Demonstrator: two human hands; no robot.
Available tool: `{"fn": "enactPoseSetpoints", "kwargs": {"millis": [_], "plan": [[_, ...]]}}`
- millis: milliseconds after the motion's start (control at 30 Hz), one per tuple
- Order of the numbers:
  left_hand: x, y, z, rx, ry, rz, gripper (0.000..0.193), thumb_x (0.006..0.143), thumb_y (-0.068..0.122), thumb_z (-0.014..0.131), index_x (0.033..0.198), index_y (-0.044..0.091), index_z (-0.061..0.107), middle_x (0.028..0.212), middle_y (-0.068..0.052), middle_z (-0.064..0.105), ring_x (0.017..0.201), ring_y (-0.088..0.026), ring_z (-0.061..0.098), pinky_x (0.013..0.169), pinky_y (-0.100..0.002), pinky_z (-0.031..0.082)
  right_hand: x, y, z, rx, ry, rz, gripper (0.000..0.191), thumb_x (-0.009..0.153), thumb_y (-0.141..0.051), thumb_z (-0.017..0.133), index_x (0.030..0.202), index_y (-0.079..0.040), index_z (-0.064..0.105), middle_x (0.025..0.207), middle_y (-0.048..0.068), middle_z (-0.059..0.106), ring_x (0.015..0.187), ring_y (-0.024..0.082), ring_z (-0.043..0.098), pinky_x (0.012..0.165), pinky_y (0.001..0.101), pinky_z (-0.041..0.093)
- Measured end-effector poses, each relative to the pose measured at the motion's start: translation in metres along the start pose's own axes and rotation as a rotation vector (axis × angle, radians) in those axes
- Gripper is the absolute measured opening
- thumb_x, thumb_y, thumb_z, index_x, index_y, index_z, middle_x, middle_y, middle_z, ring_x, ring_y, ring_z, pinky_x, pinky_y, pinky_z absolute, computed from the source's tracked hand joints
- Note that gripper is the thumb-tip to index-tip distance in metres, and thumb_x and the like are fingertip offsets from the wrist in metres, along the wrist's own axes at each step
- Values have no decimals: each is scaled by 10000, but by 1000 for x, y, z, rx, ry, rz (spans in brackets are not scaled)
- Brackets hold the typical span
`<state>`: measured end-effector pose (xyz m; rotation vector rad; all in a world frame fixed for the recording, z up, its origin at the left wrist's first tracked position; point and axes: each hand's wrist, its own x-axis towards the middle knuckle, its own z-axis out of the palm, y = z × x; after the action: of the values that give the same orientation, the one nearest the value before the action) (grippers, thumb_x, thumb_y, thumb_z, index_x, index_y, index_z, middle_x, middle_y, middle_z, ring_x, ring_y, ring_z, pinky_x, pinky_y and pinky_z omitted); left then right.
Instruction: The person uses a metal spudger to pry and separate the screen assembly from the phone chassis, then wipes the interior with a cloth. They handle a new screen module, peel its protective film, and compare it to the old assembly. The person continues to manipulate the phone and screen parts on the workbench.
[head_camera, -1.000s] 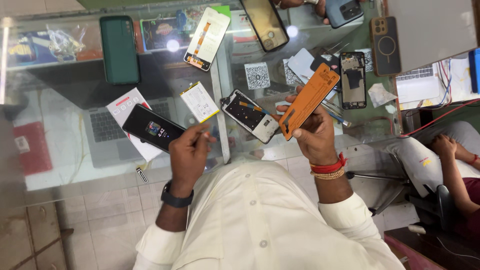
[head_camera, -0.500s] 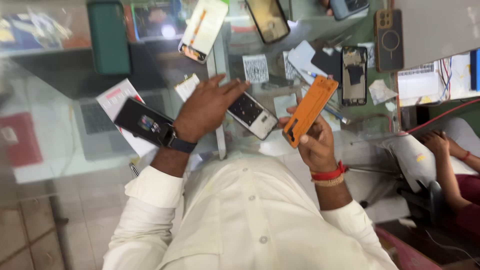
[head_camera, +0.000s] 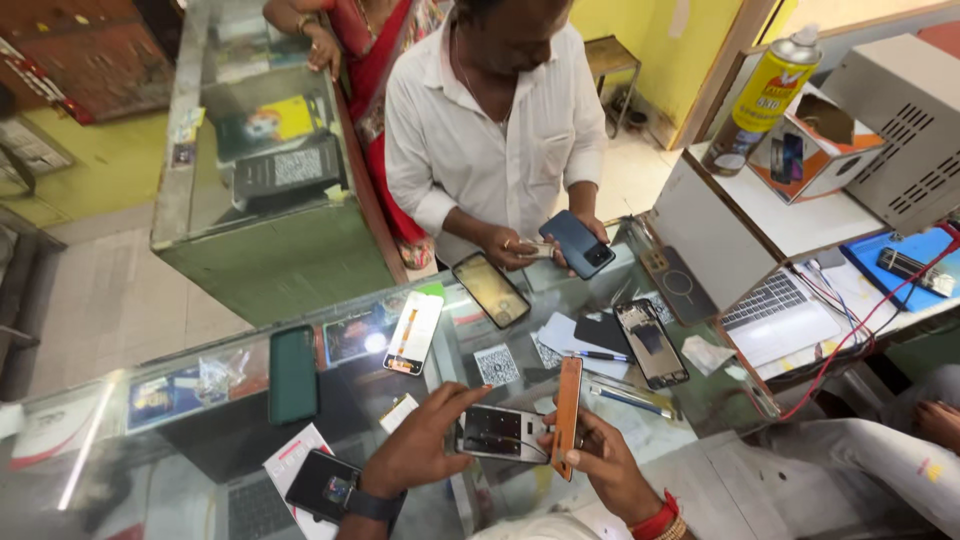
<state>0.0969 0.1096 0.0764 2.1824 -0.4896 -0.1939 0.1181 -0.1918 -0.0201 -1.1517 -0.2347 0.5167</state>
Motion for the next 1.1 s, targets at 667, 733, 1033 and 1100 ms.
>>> {"fn": "enactPoseSetpoints", "kwargs": {"millis": [667,733,1033,1100], "plan": [[-31,-9,66,-1076,566,249,1145,737,167,962,1654,18,292,1441,-144,559,1352,-304,603,1172,-452,529,-13,-37,35,347,-260,-7,938,883,-274,809,1582,108,315,1424,261,578,1308,386,623,1110,531,527],[-24,-3,73,-1224,590,229,1143,713,228,983,1621,-25,335,1453,-182,573,1375,-309,593,1182,-464,544,-11,-41,42,389,-278,29,939,870,-272,814,1562,117,312,1422,262,568,1318,391,615,1014,537,572],[-19,-1,83,-1479,555,257,1156,729,250,979,1631,50,284,1397,-142,610,1331,-301,599,1150,-472,523,-19,-67,50,225,-250,34,950,859,-278,850,1552,100,322,1433,238,569,1317,385,624,1026,497,580],[-20,-2,86,-1535,578,230,1128,720,264,981,1595,8,317,1382,-149,612,1341,-331,606,1188,-505,513,-23,-75,45,1,-251,-78,943,867,-255,856,1583,92,349,1431,224,575,1322,365,641,1117,496,558]]}}
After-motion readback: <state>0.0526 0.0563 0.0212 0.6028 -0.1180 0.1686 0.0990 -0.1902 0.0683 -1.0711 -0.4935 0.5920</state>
